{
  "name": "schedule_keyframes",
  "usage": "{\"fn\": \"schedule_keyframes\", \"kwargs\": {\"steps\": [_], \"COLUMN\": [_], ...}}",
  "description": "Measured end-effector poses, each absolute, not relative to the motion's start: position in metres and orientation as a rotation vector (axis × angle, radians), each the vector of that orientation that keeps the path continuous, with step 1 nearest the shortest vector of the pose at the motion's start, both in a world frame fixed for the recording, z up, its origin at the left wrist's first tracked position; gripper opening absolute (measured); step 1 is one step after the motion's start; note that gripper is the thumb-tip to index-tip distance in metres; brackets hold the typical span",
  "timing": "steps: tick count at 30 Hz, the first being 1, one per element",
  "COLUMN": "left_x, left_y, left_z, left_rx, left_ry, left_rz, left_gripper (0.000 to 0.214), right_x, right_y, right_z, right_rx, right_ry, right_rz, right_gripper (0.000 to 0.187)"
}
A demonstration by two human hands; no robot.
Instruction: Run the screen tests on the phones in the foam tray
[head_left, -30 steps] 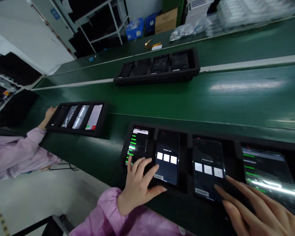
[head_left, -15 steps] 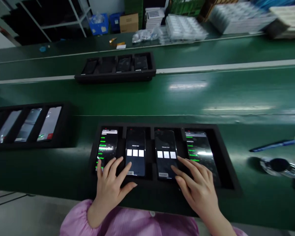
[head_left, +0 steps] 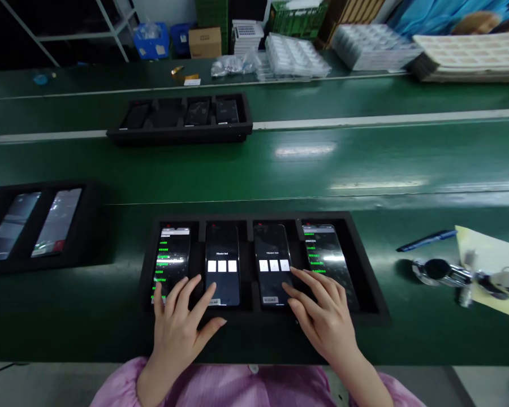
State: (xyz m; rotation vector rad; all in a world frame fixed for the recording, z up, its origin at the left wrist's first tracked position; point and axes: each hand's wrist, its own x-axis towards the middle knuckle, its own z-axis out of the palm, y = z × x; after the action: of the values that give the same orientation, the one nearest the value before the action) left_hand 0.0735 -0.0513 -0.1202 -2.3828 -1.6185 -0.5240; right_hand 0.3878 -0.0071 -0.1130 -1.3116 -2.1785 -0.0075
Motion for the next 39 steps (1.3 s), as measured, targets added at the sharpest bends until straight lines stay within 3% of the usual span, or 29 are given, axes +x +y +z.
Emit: {"fn": "schedule_keyframes", "kwargs": {"steps": [13, 20, 31, 39], "left_x": [0.071, 0.072, 0.091, 0.111], "left_y": [-0.053, -0.052, -0.033, -0.011], "left_z": [-0.125, -0.124, -0.104, -0.102], "left_rx": [-2.373, -2.380, -2.417, -2.483], "left_ry": [-1.643, -1.634, -1.699, -1.670], "left_rz": [-0.531, -0.525, -0.670, -0.503], "left_gripper": [0.045, 0.046, 0.031, 0.054], "right_x": [0.361, 0.415, 0.461, 0.416], "right_y": [0.015, -0.002, -0.005, -0.008], "right_z": [-0.100, -0.086, -0.122, -0.109], "right_rx": [-1.330, -1.314, -1.485, -1.274], "right_ry": [-2.275, -2.057, -1.789, -2.212], "right_rz": [-0.054, -0.113, -0.069, 0.043], "right_gripper": [0.027, 0.026, 0.030, 0.032]}}
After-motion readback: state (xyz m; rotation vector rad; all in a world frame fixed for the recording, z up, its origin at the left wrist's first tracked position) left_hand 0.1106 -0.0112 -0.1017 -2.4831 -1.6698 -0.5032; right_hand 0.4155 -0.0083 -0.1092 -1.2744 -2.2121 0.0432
